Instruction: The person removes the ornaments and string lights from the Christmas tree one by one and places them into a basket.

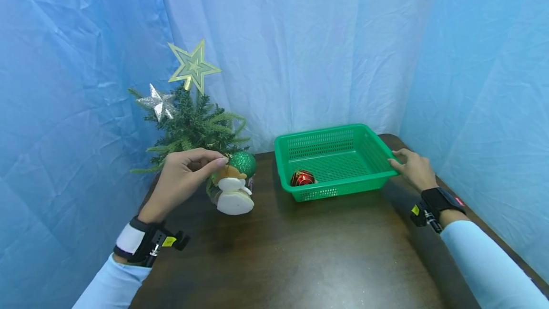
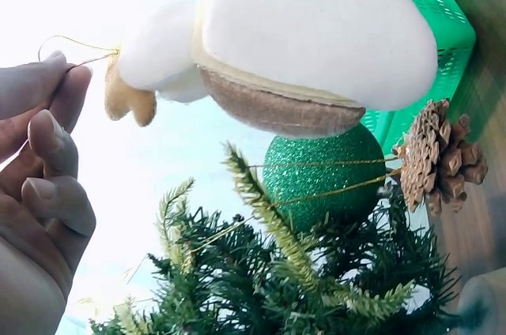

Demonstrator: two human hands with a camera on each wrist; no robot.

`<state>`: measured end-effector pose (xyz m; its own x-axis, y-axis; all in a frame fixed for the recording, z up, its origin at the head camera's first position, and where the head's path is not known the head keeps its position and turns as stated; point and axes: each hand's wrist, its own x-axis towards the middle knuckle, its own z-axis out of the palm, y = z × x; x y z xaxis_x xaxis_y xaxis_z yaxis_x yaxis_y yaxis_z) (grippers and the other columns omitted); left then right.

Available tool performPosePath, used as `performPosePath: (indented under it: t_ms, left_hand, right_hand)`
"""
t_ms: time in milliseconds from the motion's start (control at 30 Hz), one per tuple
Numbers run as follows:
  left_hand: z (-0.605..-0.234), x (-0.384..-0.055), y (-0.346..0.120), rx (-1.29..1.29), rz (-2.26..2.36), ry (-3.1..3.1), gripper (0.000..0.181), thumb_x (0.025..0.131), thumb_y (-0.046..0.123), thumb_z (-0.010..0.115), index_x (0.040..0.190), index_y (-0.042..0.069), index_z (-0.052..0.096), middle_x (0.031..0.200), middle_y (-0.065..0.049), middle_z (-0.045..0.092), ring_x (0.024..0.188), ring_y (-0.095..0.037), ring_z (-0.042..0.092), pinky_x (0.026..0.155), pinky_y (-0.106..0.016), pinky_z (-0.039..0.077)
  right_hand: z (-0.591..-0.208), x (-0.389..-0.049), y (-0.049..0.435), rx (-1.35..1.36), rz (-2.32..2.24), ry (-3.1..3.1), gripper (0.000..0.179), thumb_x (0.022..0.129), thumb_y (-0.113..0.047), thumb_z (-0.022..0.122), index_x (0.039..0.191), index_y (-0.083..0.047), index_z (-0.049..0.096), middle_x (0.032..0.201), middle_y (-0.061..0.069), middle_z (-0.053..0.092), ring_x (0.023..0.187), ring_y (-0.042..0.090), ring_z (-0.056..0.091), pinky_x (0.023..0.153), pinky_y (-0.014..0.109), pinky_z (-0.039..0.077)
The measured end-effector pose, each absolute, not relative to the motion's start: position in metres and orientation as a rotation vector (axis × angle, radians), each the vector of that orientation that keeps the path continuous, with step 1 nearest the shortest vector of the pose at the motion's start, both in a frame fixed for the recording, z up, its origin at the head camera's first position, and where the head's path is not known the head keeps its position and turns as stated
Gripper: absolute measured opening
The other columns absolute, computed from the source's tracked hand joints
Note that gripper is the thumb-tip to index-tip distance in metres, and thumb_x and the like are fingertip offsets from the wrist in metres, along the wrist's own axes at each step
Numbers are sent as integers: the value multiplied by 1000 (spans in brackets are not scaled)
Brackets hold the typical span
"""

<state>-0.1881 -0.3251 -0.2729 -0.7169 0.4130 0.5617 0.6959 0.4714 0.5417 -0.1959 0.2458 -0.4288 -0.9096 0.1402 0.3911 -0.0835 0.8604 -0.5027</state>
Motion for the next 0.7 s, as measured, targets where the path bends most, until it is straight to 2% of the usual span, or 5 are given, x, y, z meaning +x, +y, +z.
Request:
performPosePath:
  t_ms: [67, 300, 467, 533, 700]
  left_hand:
    - [-274, -190, -323, -949, -1131, -2361, 10, 98, 28, 73, 105, 26, 80, 94, 11, 75, 67, -18, 61, 55, -26, 43]
    - [-278, -198, -318, -985, -1144, -2336, 9, 99, 29, 72, 105, 29, 79, 81, 6, 72, 57, -16, 46, 49, -30, 32]
    - [-278, -201, -315, -997, -1175, -2342, 10, 99, 31, 71, 106, 28, 79, 80, 9, 72, 63, -24, 59, 52, -28, 38]
    - [-279, -202, -313, -994, -1184, -2345, 11, 99, 30, 72, 106, 27, 79, 82, 9, 73, 62, -24, 57, 53, -27, 38]
    - [-281, -204, -308, -989, -1183, -2340, 12, 97, 21, 75, 108, 20, 80, 88, 6, 74, 54, -16, 41, 50, -29, 28]
  right_hand:
    - [-429, -196, 245, -44, 729, -2614, 47, 105, -29, 62, 135, 7, 60, 75, 12, 66, 45, 18, 28, 47, 35, 26]
    - [-430, -194, 245, -52, 736, -2626, 48, 106, -29, 62, 137, 7, 59, 69, 14, 64, 44, 16, 24, 46, 34, 26]
    - [-431, -196, 246, -64, 747, -2633, 49, 105, -30, 62, 137, 6, 58, 66, 12, 61, 44, 16, 24, 45, 34, 26]
    - [-431, -196, 247, -67, 755, -2636, 49, 105, -30, 61, 138, 6, 58, 71, 13, 63, 44, 17, 27, 45, 34, 27]
    - [-430, -195, 246, -73, 781, -2639, 50, 106, -32, 59, 139, 7, 57, 90, 24, 68, 46, 21, 35, 48, 36, 30]
